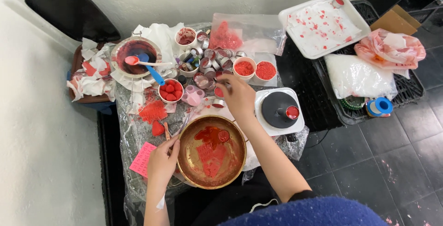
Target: Cleaning and preparing small metal containers for candle making by removing excess wax and organizing them on the workspace.
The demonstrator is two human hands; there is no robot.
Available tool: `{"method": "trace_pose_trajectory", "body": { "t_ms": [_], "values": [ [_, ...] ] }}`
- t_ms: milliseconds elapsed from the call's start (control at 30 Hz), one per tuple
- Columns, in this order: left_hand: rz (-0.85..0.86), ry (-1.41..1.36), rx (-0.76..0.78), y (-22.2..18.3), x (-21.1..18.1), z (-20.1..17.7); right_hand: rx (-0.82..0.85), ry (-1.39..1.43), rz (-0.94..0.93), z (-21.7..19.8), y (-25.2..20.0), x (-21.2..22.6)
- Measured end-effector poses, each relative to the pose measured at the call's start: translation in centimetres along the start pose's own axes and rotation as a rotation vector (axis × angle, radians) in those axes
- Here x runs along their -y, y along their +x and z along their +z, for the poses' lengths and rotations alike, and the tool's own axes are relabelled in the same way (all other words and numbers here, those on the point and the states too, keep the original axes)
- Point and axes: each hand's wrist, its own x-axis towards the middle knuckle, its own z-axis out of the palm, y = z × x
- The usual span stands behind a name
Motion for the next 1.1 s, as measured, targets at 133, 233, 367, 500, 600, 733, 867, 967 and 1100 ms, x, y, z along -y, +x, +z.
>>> {"method": "trace_pose_trajectory", "body": {
  "t_ms": [133,233,367,500,600,733,867,967,1100],
  "values": [
    [-0.005,0.010,0.014,0.1,0.4,0.5,-0.052,0.065,0.122,-5.5,-4.7,-0.9],
    [-0.016,0.007,0.017,0.2,0.0,0.8,-0.122,0.279,0.096,-10.1,-8.7,-4.5],
    [-0.037,0.014,0.011,0.3,0.3,1.2,-0.244,0.002,0.212,-15.1,-11.2,-7.6],
    [-0.032,0.026,0.007,0.5,0.6,1.6,-0.232,-0.096,0.236,-16.2,-12.3,-10.0],
    [-0.013,0.007,-0.001,0.7,1.6,2.1,-0.211,-0.105,0.268,-16.0,-12.2,-10.7],
    [-0.043,0.001,0.009,0.6,0.3,1.7,-0.205,-0.139,0.253,-15.6,-12.0,-11.1],
    [-0.067,0.017,0.023,0.6,0.2,1.6,-0.216,-0.179,0.198,-15.2,-11.9,-11.0],
    [-0.063,0.033,0.019,0.6,0.5,1.7,-0.214,-0.177,0.165,-15.0,-11.7,-10.9],
    [-0.048,0.024,0.021,0.6,0.3,1.6,-0.207,-0.206,0.152,-14.9,-11.7,-10.8]
  ]
}}
